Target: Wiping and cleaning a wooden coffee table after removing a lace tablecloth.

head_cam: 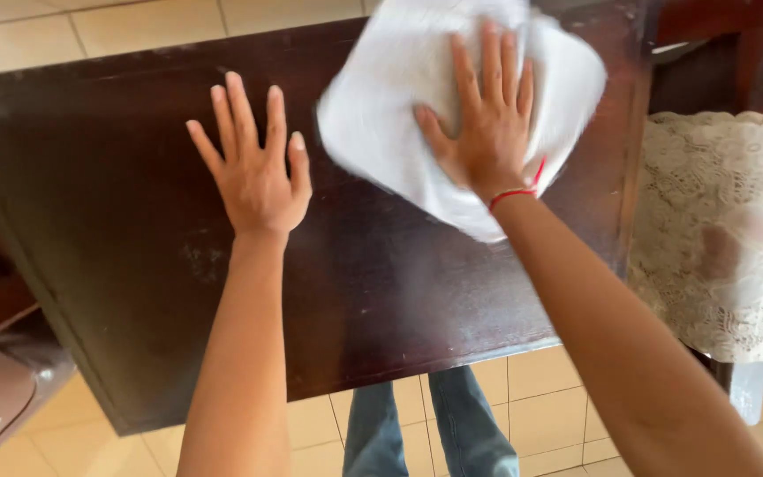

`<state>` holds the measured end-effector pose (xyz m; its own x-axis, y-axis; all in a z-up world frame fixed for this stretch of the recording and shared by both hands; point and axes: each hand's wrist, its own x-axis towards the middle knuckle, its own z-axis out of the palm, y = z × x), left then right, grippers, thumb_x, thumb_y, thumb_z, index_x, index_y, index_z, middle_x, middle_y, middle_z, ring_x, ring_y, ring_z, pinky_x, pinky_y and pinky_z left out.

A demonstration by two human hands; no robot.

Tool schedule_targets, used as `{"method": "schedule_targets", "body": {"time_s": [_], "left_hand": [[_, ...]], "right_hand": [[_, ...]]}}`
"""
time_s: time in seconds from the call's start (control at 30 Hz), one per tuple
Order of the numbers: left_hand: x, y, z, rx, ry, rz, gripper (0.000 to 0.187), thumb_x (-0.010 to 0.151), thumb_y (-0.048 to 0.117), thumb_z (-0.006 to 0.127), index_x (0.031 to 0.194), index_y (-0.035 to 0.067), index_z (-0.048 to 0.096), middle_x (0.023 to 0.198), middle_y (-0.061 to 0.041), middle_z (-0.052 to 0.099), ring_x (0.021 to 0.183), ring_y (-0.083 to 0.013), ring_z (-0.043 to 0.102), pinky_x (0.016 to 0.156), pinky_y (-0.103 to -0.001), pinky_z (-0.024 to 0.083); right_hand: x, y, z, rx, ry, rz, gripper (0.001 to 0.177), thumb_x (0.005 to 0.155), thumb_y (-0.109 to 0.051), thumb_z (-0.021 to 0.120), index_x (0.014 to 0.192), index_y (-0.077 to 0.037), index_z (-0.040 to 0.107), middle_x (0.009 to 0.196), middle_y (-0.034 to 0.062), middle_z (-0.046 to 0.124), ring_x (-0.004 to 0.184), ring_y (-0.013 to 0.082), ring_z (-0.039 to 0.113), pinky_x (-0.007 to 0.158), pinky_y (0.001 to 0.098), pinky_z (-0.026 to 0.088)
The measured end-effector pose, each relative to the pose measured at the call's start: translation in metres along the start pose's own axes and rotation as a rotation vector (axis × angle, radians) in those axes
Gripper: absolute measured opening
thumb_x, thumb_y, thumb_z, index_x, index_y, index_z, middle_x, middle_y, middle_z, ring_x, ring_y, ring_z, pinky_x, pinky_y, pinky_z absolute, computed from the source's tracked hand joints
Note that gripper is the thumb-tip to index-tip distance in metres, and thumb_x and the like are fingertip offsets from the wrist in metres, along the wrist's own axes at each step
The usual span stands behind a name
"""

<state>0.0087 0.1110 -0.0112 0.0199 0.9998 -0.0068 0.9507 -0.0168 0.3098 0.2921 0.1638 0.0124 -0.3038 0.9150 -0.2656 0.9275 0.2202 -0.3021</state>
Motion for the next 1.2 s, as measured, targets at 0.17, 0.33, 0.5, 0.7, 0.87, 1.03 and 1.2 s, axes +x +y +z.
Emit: {"method": "schedule_targets", "body": {"time_s": [0.17, 0.33, 0.5, 0.7, 0.87, 1.03, 1.2], "left_hand": [[-0.008, 0.005, 0.0, 0.046, 0.026, -0.022, 0.051, 0.114, 0.028, 0.048, 0.163, 0.014, 0.043, 0.17, -0.023, 0.019, 0.157, -0.0419, 0.019, 0.123, -0.067, 0.008], [-0.036, 0.021, 0.002, 0.013, 0.065, -0.085, 0.053, 0.112, 0.031, 0.049, 0.162, 0.015, 0.043, 0.17, -0.02, 0.024, 0.158, -0.0389, 0.022, 0.126, -0.064, 0.012], [-0.108, 0.046, 0.003, -0.111, 0.064, -0.169, 0.061, 0.103, 0.037, 0.055, 0.157, 0.009, 0.044, 0.166, -0.02, 0.028, 0.154, -0.0381, 0.025, 0.125, -0.06, 0.013], [-0.109, 0.041, 0.0, -0.119, 0.101, -0.206, 0.058, 0.098, 0.028, 0.059, 0.154, 0.013, 0.05, 0.168, -0.013, 0.033, 0.156, -0.0329, 0.03, 0.129, -0.055, 0.013], [-0.104, 0.043, -0.003, -0.056, -0.003, -0.267, 0.055, 0.094, 0.027, 0.06, 0.147, 0.017, 0.051, 0.169, -0.008, 0.03, 0.157, -0.0288, 0.028, 0.128, -0.053, 0.013], [-0.111, 0.04, 0.004, -0.032, -0.087, -0.271, 0.059, 0.091, 0.025, 0.055, 0.148, 0.016, 0.047, 0.169, -0.008, 0.027, 0.157, -0.0276, 0.024, 0.128, -0.053, 0.012], [-0.11, 0.04, 0.006, -0.099, 0.058, -0.237, 0.054, 0.102, 0.028, 0.055, 0.154, 0.017, 0.048, 0.169, -0.008, 0.028, 0.157, -0.0292, 0.024, 0.128, -0.054, 0.01]], "right_hand": [[-0.009, -0.014, 0.004, -0.319, 0.036, -0.175, 0.085, 0.104, -0.069, 0.048, 0.166, -0.016, 0.025, 0.173, 0.0185, 0.009, 0.159, 0.035, 0.004, 0.126, 0.0585, 0.001], [-0.017, -0.031, 0.005, -0.064, -0.297, -0.433, 0.087, 0.089, -0.07, 0.047, 0.162, -0.029, 0.024, 0.172, 0.0048, 0.01, 0.158, 0.025, 0.006, 0.129, 0.0528, 0.001], [-0.018, -0.042, 0.011, -0.383, -0.005, -0.037, 0.084, 0.103, -0.07, 0.044, 0.163, -0.015, 0.024, 0.169, 0.0175, 0.011, 0.153, 0.0363, 0.006, 0.117, 0.0597, 0.001], [-0.022, -0.054, 0.006, -0.065, -0.298, -0.305, 0.088, 0.086, -0.066, 0.045, 0.163, -0.028, 0.025, 0.171, 0.0038, 0.012, 0.159, 0.0233, 0.009, 0.127, 0.0538, 0.003], [-0.026, -0.054, 0.016, -0.307, -0.103, -0.335, 0.081, 0.105, -0.068, 0.045, 0.167, -0.021, 0.022, 0.171, 0.0122, 0.015, 0.159, 0.0353, 0.008, 0.126, 0.0609, 0.003], [-0.027, -0.068, 0.015, -0.129, -0.369, -0.6, 0.09, 0.083, -0.069, 0.05, 0.16, -0.029, 0.027, 0.169, 0.0057, 0.017, 0.155, 0.0257, 0.011, 0.124, 0.0571, 0.003], [-0.033, -0.066, 0.029, -0.343, -0.061, -0.297, 0.084, 0.098, -0.068, 0.049, 0.161, -0.017, 0.029, 0.166, 0.0178, 0.017, 0.152, 0.0382, 0.011, 0.117, 0.0612, 0.006]]}}
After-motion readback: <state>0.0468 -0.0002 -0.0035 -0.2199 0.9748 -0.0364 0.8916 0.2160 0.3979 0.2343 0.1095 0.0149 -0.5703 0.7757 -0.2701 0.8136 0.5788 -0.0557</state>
